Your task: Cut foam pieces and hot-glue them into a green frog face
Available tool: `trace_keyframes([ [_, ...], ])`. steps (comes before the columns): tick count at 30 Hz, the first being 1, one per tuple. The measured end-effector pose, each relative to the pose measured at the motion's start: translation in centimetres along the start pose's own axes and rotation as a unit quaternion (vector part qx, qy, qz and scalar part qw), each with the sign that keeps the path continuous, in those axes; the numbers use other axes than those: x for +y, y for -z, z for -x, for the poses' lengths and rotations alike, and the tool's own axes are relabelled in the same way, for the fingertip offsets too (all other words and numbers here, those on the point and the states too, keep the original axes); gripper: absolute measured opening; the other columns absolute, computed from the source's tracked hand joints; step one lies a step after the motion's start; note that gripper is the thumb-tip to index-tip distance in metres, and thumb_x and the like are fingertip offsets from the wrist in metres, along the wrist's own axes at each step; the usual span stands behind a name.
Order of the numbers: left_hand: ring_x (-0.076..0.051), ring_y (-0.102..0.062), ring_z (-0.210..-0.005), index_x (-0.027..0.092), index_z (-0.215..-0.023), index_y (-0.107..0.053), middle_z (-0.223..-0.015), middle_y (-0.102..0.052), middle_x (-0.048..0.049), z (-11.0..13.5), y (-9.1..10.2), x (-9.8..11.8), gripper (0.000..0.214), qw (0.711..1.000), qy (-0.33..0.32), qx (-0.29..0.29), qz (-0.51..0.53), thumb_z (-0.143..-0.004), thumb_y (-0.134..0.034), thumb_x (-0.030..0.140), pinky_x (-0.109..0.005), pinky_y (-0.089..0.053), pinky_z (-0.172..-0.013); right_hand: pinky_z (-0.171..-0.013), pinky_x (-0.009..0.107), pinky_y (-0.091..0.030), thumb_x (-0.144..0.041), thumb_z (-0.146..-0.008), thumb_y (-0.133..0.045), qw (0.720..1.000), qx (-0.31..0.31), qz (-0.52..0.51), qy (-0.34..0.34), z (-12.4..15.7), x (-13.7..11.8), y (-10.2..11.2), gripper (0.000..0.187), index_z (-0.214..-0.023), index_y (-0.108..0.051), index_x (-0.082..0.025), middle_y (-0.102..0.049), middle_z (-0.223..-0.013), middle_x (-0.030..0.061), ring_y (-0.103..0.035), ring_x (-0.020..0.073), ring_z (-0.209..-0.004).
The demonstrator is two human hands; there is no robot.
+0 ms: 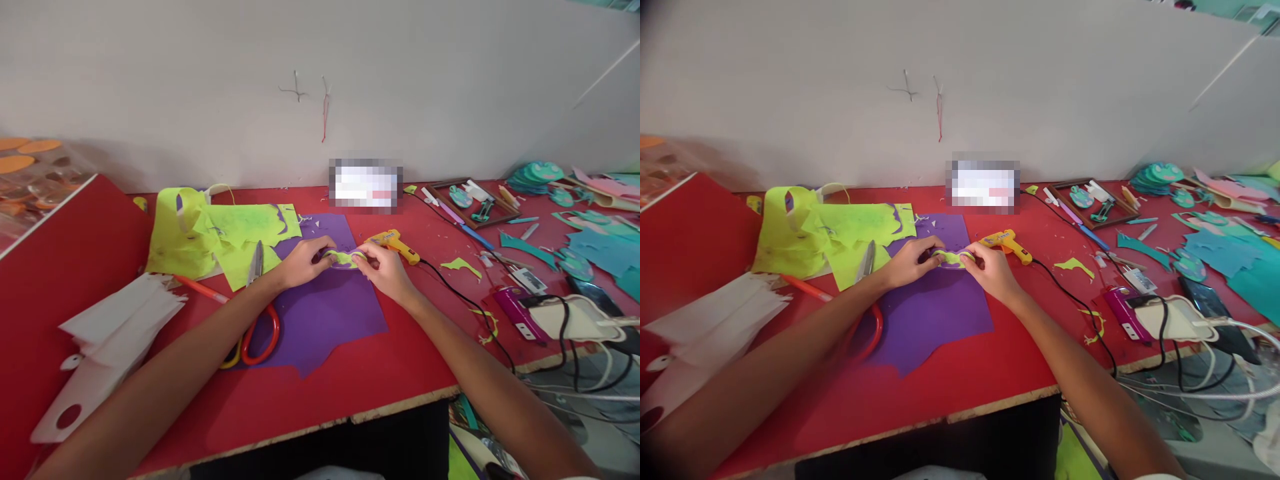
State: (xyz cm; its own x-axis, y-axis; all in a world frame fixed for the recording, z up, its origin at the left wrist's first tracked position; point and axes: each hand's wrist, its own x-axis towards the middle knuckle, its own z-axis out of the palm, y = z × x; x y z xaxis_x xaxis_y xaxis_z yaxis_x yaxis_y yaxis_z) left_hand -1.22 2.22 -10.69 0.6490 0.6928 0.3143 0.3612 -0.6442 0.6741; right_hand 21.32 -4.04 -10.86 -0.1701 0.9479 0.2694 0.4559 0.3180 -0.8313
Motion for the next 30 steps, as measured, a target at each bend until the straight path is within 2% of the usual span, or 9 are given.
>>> trace_keyframes([
  [7,-0.012,-0.052,-0.068,0.018,-0.103,-0.059,-0.088,-0.062,-0.0026,-0.09,0.09,0.39,0.023,1.000,0.006,0.014,0.023,-0.095,-0.055,0.039,-0.024,-0.045,-0.063,-0.057,0.027,-0.039,-0.047,-0.095,-0.057,0.999,0.027,0.017,-0.002,-0.10,0.32,0.17,0.028,-0.086,-0.060,-0.021,-0.060,-0.070,0.0000,-0.053,0.0146,-0.061],
  [15,-0.016,-0.059,-0.090,0.019,-0.120,-0.057,-0.116,-0.061,-0.0100,-0.12,0.47,0.90,0.029,0.997,-0.028,0.060,0.042,-0.097,-0.055,0.036,-0.029,-0.052,-0.075,-0.056,0.027,-0.039,-0.047,-0.094,-0.057,0.998,0.062,0.033,-0.007,-0.26,0.38,0.39,0.029,-0.083,-0.059,-0.020,-0.060,-0.065,-0.0007,-0.055,0.0151,-0.059],
  [18,-0.018,-0.059,-0.098,0.019,-0.118,-0.058,-0.124,-0.059,-0.0117,-0.15,0.64,0.82,0.025,0.995,-0.054,0.070,0.040,-0.096,-0.055,0.031,-0.032,-0.052,-0.080,-0.056,0.027,-0.039,-0.046,-0.094,-0.058,0.997,0.067,0.037,-0.006,-0.30,0.41,0.44,0.028,-0.084,-0.060,-0.020,-0.060,-0.064,-0.0007,-0.055,0.0153,-0.059],
  [22,-0.020,-0.058,-0.106,0.019,-0.108,-0.060,-0.123,-0.059,-0.0111,-0.15,0.71,0.66,0.016,0.994,-0.063,0.070,0.048,-0.094,-0.055,0.025,-0.033,-0.052,-0.083,-0.055,0.027,-0.039,-0.047,-0.094,-0.057,0.997,0.067,0.036,-0.007,-0.34,0.42,0.54,0.028,-0.084,-0.060,-0.020,-0.061,-0.065,-0.0001,-0.056,0.0156,-0.059],
  [30,-0.018,-0.059,-0.100,0.018,-0.097,-0.060,-0.115,-0.060,-0.0097,-0.24,0.64,0.78,0.008,0.994,-0.063,0.063,0.064,-0.091,-0.054,0.018,-0.032,-0.052,-0.081,-0.054,0.027,-0.037,-0.046,-0.094,-0.057,0.996,0.074,0.044,-0.007,-0.44,0.30,0.83,0.029,-0.083,-0.060,-0.020,-0.060,-0.063,-0.0007,-0.054,0.0151,-0.057],
])
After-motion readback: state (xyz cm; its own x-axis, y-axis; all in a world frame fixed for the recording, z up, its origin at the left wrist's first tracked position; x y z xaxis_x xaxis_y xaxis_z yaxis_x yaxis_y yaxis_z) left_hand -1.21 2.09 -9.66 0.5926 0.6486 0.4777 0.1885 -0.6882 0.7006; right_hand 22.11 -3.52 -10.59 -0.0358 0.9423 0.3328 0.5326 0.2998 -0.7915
